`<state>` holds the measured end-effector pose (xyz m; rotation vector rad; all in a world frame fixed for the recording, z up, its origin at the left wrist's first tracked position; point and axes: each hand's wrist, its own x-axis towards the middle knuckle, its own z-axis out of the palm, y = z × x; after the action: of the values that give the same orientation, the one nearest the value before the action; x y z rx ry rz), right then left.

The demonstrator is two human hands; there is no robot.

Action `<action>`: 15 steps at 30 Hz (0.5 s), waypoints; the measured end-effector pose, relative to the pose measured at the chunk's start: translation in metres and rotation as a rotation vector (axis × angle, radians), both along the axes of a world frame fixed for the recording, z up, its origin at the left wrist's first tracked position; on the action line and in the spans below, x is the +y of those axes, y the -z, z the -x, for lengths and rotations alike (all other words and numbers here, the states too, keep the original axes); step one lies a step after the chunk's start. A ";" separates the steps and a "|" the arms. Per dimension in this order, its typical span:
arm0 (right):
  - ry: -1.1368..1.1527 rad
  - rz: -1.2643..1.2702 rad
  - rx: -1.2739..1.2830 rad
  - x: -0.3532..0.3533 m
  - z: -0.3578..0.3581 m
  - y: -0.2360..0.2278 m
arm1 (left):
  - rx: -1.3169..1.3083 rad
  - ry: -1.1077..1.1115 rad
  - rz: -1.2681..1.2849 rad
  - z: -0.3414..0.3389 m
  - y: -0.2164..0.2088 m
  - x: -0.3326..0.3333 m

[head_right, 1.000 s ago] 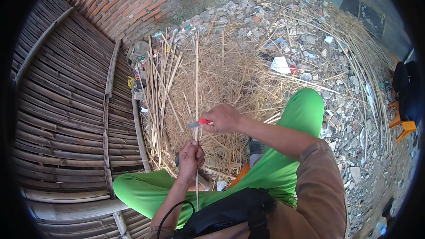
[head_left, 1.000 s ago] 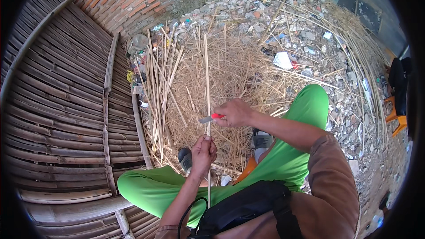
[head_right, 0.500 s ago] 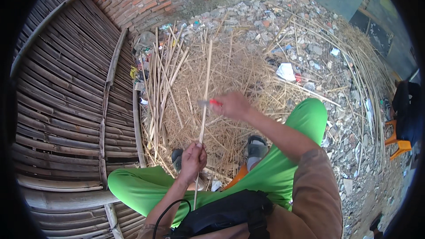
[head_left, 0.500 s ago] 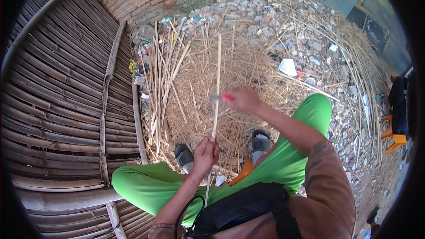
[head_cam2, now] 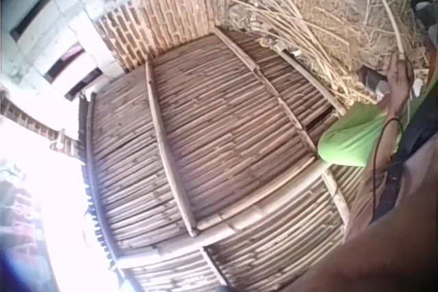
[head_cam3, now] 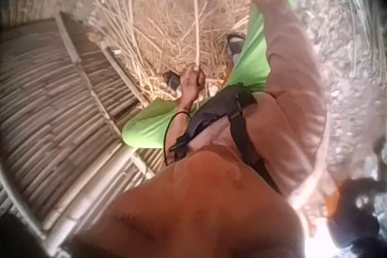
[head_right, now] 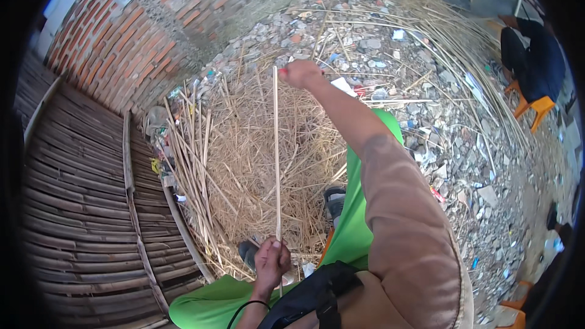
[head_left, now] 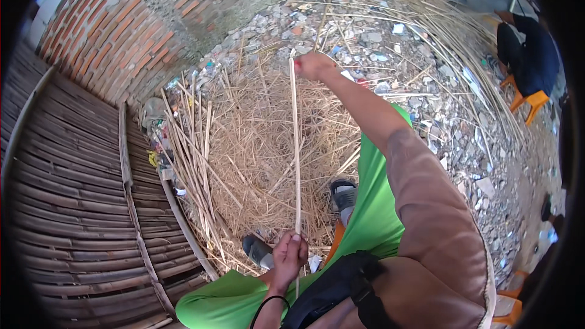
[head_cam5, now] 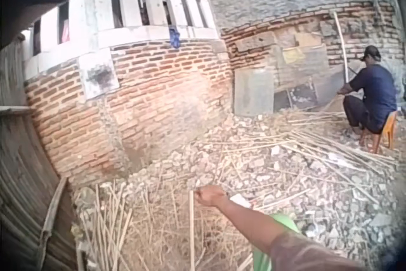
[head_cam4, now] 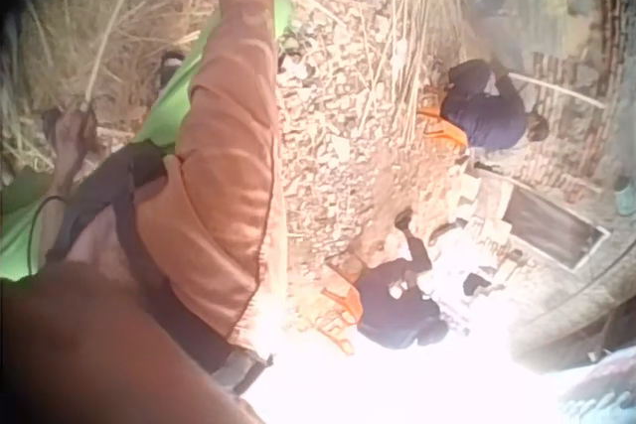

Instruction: The person scrapes a long bamboo strip using a small handheld blade to refine its surface, handling the strip by hand and turning it over to work on different sections while seated.

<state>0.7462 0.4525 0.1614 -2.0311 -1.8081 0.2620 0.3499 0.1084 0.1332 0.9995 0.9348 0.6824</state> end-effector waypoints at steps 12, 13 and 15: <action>-0.520 -0.085 0.138 -0.135 0.171 0.016 | -0.002 -0.293 0.108 0.020 -0.006 0.065; -0.587 -0.102 0.081 -0.146 0.186 0.016 | -0.026 -0.286 0.115 0.021 -0.005 0.064; -0.639 -0.059 0.074 -0.156 0.207 0.022 | -0.030 -0.329 0.108 0.026 -0.002 0.062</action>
<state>0.5389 0.2967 0.1390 -1.3291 -2.3338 0.4471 0.3241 0.1702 0.1351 0.7447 1.1098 0.9083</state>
